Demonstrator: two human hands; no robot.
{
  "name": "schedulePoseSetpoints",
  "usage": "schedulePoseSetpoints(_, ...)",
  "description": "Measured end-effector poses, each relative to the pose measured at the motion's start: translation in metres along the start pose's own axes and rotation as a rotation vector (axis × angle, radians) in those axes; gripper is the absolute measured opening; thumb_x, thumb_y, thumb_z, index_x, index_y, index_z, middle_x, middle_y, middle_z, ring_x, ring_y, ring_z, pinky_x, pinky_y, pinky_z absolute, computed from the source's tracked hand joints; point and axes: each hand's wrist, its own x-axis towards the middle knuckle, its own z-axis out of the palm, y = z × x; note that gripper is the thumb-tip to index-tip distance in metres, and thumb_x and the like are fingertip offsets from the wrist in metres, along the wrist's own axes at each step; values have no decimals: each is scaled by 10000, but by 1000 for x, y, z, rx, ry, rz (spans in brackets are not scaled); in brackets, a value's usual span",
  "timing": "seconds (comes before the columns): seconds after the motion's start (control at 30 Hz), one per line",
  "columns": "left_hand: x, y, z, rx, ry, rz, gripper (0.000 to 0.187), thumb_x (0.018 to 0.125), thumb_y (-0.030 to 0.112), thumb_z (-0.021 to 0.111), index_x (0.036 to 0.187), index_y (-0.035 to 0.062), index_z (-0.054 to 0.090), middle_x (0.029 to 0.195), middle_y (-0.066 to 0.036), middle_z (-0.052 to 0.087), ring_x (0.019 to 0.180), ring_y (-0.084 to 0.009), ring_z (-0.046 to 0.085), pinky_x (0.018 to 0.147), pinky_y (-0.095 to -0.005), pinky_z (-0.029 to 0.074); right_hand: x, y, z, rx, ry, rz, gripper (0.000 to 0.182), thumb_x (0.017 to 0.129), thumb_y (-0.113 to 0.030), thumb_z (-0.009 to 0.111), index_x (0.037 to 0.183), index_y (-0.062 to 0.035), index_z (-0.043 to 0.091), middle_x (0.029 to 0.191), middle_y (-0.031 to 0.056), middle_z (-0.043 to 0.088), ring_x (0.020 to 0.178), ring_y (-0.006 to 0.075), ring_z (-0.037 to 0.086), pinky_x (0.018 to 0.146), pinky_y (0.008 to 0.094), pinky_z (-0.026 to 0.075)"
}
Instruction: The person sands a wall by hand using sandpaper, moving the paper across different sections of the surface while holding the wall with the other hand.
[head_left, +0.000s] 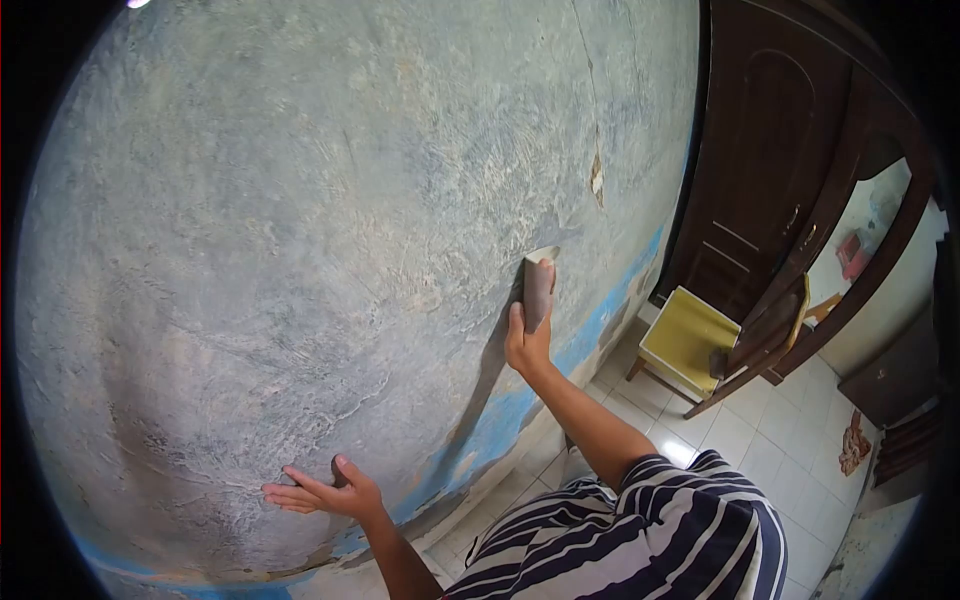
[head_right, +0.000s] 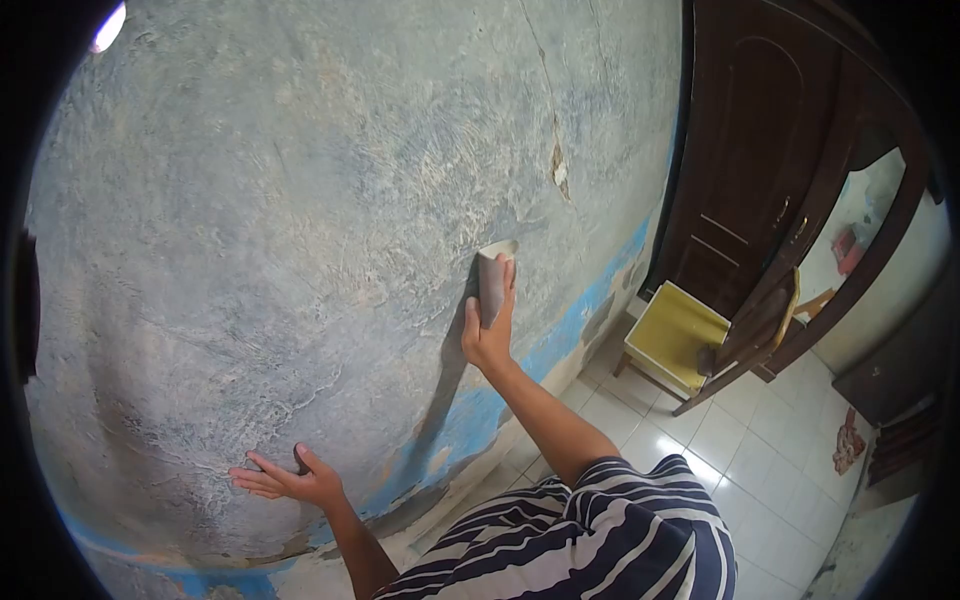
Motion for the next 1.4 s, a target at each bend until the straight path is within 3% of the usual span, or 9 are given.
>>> schedulePoseSetpoints(0.1,0,-2,6,29,14,15,828,1000,559,538,1619,63,303,1705,-270,57,1572,-480,17,1189,-691,31,-18,2,-27,-324,-466,-472,695,926,-170,577,1574,-35,366,1654,246,290,1550,464,191,1246,590,73)
schedulePoseSetpoints(0.2,0,-2,9,46,37,17,843,1000,593,517,1617,58,309,1708,-261,59,1575,-471,14,1188,-687,27,-50,14,-24,-110,-231,158,700,937,-156,555,1568,42,323,1641,285,284,1549,456,192,1254,558,84)
schedulePoseSetpoints(0.37,-4,-5,13,88,60,32,846,1006,616,479,1617,57,306,1705,-270,61,1574,-475,15,1183,-689,10,-73,4,-43,-135,-371,-80,600,1042,-198,505,1523,109,320,1588,268,372,1525,379,295,1231,443,217)
schedulePoseSetpoints(0.43,-2,-3,15,87,62,35,842,1013,607,464,1627,61,281,1696,-296,52,1568,-493,10,1178,-692,-5,-74,11,-44,69,-321,589,626,1041,-253,505,1528,95,321,1586,315,343,1525,432,255,1243,480,173)
schedulePoseSetpoints(0.6,-4,-6,18,98,75,54,838,1015,609,453,1627,63,280,1695,-297,61,1566,-497,20,1174,-694,12,-107,0,-33,-66,-292,609,753,1081,-447,430,1512,153,286,1560,371,328,1504,381,300,1223,439,223)
schedulePoseSetpoints(0.7,-4,-5,19,106,85,73,829,1017,602,455,1627,68,282,1694,-297,67,1566,-496,25,1172,-694,19,-88,-26,-30,184,-79,1282,786,1081,-500,404,1526,138,288,1587,320,329,1491,349,325,1214,428,235)
schedulePoseSetpoints(1.0,-7,-9,16,82,78,99,814,1016,599,459,1622,78,304,1695,-292,78,1568,-490,34,1172,-692,35,-111,92,-39,391,109,1319,629,1074,-521,416,1506,-64,419,1371,72,517,1077,230,486,1065,520,324)
schedulePoseSetpoints(1.27,-11,-8,16,81,80,71,810,1015,617,456,1616,90,326,1697,-284,94,1567,-487,49,1166,-699,50,-65,70,-39,636,275,1645,701,1089,-487,360,1641,-97,174,1700,85,220,1521,315,242,1208,642,82)
schedulePoseSetpoints(1.4,-12,-9,25,105,99,78,817,1015,618,457,1615,79,321,1698,-281,89,1565,-491,58,1163,-703,55,-73,-30,-2,431,178,1283,683,1097,-428,362,1641,-64,165,1696,113,221,1536,241,230,1251,451,124)
